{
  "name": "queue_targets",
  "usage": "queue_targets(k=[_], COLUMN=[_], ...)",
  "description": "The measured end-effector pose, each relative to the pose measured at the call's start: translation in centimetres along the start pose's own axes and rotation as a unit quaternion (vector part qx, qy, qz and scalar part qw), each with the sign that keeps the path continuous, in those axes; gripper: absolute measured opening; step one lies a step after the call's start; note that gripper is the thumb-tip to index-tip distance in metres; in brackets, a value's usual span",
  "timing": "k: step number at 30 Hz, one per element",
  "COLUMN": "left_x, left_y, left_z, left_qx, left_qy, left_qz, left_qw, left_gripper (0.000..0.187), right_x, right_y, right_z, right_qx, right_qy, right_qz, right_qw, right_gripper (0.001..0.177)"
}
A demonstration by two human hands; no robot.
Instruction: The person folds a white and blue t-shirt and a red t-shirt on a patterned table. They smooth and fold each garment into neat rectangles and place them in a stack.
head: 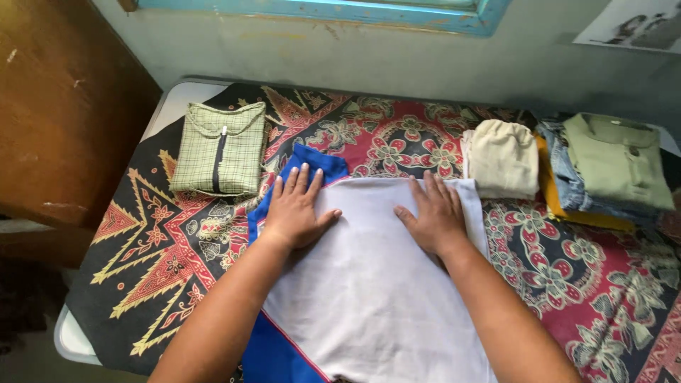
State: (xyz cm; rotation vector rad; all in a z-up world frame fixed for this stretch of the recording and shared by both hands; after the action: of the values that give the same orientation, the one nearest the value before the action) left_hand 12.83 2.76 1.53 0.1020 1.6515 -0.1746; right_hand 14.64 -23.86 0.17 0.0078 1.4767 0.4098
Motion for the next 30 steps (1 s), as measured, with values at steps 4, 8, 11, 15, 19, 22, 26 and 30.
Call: queue_targets(k=[4, 8, 11, 15, 19, 22, 26, 30], left_x=[-0.4, 0.4, 0.9, 1.0, 0.8, 0.9, 0.9, 1.5], left_y=[-1.4, -4.2, -4.5, -3.9, -3.9, -3.9, -3.9, -3.4], left_z=[-0.6, -1.5, -2.0, -2.1, -2.2, -2.2, -2.2, -2.1], left_qx=[0.012, 0.076, 0.071, 0.036, 0.036, 0.033, 0.027, 0.023], left_qy=[-0.016, -0.063, -0.036, -0.005, -0.01, -0.012, -0.024, -0.045], left_qz=[0.024, 0.045, 0.039, 0.037, 0.042, 0.034, 0.019, 0.003], left_qw=[1.0, 0.994, 0.996, 0.999, 0.998, 0.999, 0.999, 0.999], left_gripper=[0.098, 0.094, 0.092, 0.088, 0.087, 0.087, 0.086, 0.083], right_x=[-1.9, -0.9, -1.6, -2.8, -2.8, -2.7, -2.6, -2.9], right_y=[-0.1, -0.7, -2.0, -2.9, -2.9, -2.9, -3.0, -2.6], right_z=[-1.6, -3.4, -4.6, -5.1, -4.9, -4.9, -4.8, -5.1], right_qx=[0.017, 0.021, 0.06, 0.115, 0.121, 0.114, 0.117, 0.119], right_qy=[-0.013, 0.03, 0.032, 0.021, 0.023, 0.026, 0.039, 0.045], right_qz=[0.023, -0.016, -0.019, 0.005, 0.02, 0.017, 0.014, 0.029], right_qw=[1.0, 0.999, 0.997, 0.993, 0.992, 0.993, 0.992, 0.991], right_gripper=[0.081, 0.076, 0.078, 0.08, 0.083, 0.082, 0.083, 0.082])
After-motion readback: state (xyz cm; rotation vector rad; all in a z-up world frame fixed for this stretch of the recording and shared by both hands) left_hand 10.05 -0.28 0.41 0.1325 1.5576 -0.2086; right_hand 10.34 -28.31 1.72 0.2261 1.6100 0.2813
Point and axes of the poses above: each hand's wrist, its own z-axis towards the middle knuckle, its own x-axis out of the palm, y = z × x, the point moved 9 cm from there along z, towards the middle knuckle, and after that the axes turned 5 degrees about z, right-handed, at the moved point
